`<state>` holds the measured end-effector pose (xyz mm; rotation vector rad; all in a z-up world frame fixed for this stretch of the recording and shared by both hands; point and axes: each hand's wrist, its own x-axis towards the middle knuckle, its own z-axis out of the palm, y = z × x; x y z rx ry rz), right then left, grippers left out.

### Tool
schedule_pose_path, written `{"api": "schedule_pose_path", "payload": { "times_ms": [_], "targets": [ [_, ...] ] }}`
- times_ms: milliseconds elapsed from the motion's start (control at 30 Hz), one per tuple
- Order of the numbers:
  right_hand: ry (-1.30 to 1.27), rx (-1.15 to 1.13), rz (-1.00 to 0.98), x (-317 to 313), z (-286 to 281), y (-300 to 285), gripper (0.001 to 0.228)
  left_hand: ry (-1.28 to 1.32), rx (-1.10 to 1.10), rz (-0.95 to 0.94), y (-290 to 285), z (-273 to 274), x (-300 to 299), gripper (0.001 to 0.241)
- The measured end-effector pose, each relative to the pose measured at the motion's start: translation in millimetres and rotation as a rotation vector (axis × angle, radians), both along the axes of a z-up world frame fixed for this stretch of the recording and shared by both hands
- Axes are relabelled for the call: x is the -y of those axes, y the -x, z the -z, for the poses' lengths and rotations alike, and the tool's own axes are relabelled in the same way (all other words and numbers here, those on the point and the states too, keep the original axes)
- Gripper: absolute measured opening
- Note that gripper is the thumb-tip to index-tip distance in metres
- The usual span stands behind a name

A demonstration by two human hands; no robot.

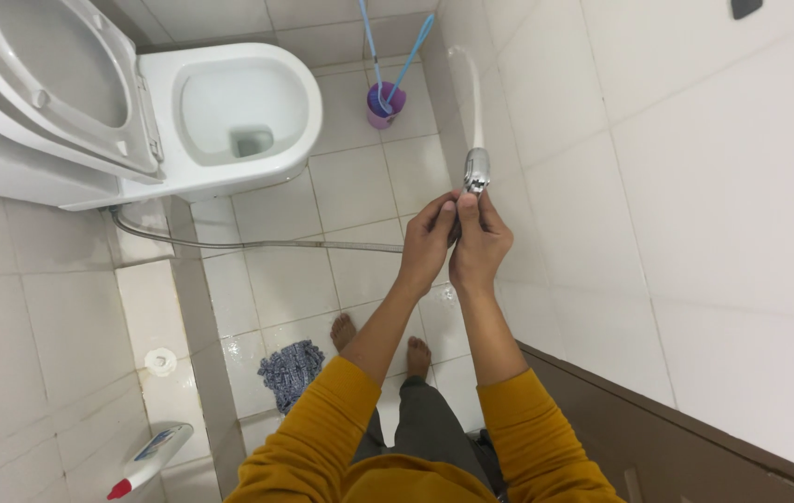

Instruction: Mop the bathroom floor and test the water flow of a bidet sprayer.

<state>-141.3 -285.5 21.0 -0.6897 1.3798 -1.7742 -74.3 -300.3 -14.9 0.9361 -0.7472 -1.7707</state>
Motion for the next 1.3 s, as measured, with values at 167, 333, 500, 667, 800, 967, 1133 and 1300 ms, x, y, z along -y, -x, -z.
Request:
{"api": "schedule_pose_path", "payload": {
  "times_ms": [167, 333, 500, 667, 800, 967, 1133, 1300],
  "targets": [
    [-0.011, 0.035, 0.0, 14.9, -5.1, -11.3, 0.04, -0.009, 0.04, 0.031, -17.0, -17.6, 19.1, 0.038],
    [0.023, 0.019, 0.016, 22.6, -21.6, -30.1, 0.039, 0.024, 0.076, 0.015, -29.1, -32.4, 26.0, 0.038],
    [0.075, 0.087, 0.029, 33.3, -28.7, -34.4, 0.036, 0.103, 0.067, 0.039, -38.2, -48.6, 37.5, 0.038],
    [0.075, 0.106, -0.074, 48.4, -26.2, -38.2, 0.038, 0.055, -0.009, -0.013, -47.8, -40.8, 47.3, 0.037],
    [0.024, 0.067, -0.24, 65.9, -33.3, -56.2, 0.039, 0.051, -0.031, -0.132, -69.9, -41.5, 53.3, 0.036],
    [0.021, 0.103, -0.385, 87.1, -33.1, -84.8, 0.038, 0.054, -0.011, -0.278, -99.2, -43.9, 62.3, 0.036],
    [-0.022, 0.125, -0.51, 107.6, -41.0, -115.5, 0.04, 0.034, -0.012, -0.41, -129.8, -50.5, 72.7, 0.036],
    [-0.054, 0.149, -0.659, 130.4, -38.5, -137.3, 0.039, 0.028, -0.046, -0.534, -152.9, -48.8, 81.8, 0.035]
  ]
}}
